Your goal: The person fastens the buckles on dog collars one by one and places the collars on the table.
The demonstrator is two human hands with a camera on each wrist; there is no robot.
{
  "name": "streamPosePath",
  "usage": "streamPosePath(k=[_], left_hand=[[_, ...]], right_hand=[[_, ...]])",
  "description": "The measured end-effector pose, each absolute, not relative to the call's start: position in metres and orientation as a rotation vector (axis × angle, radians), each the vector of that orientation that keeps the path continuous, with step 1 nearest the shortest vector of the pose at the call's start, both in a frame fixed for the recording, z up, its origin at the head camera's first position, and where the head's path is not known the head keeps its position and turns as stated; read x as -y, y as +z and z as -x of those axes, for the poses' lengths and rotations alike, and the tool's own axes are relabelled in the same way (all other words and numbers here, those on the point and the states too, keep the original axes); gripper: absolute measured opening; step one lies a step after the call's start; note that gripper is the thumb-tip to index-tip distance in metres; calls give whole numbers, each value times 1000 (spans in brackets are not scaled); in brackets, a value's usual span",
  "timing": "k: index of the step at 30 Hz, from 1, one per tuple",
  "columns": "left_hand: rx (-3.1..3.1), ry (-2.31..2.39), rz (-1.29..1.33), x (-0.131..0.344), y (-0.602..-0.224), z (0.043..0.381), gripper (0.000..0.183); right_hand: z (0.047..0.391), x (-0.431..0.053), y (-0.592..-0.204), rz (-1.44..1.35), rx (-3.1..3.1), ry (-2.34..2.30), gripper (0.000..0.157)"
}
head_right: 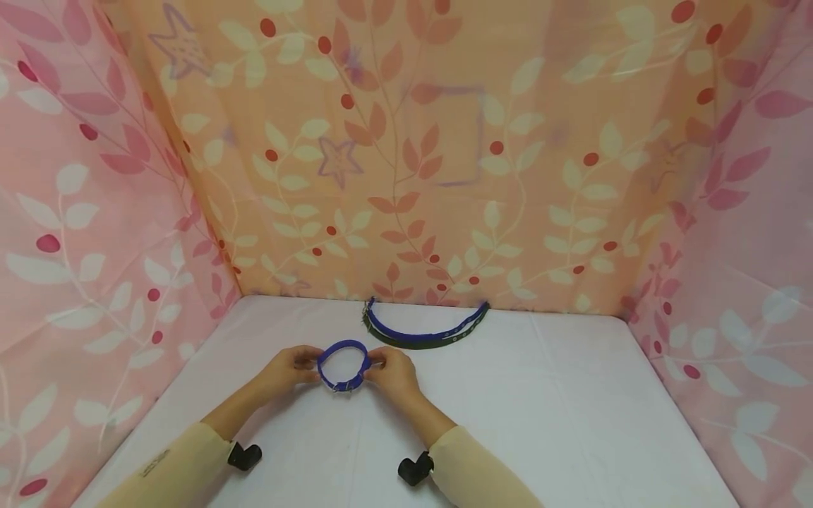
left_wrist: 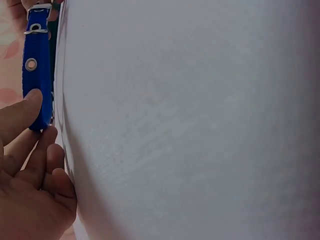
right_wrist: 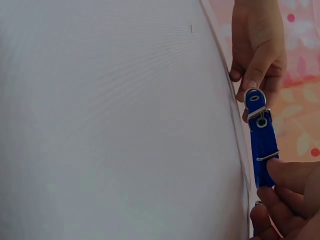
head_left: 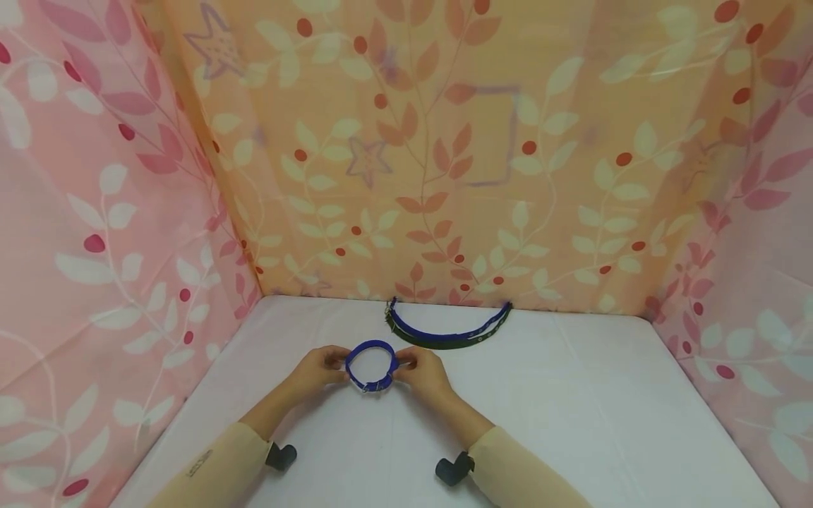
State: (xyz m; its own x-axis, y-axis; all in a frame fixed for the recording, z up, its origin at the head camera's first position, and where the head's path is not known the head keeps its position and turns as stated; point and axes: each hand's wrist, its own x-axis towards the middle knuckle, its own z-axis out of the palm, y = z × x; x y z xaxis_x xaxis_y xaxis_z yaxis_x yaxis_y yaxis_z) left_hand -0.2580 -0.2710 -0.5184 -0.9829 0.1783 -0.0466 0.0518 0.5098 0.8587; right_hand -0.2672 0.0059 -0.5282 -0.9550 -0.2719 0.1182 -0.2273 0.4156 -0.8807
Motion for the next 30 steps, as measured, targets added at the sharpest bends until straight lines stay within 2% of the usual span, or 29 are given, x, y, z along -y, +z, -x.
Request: streamPosePath(k=[10, 23, 30], left_hand=[[-2751, 1261, -136, 267, -518, 259, 49], [-2850, 1065, -141, 270, -511, 250, 50], [-2890, 1061, -150, 262, -496, 254, 37]], right_hand=[[269, 1, -537, 477, -2811, -1339, 33], [262, -14, -522, 569, -2703, -1292, 31], [257, -36, -513, 575, -2676, -1326, 28]])
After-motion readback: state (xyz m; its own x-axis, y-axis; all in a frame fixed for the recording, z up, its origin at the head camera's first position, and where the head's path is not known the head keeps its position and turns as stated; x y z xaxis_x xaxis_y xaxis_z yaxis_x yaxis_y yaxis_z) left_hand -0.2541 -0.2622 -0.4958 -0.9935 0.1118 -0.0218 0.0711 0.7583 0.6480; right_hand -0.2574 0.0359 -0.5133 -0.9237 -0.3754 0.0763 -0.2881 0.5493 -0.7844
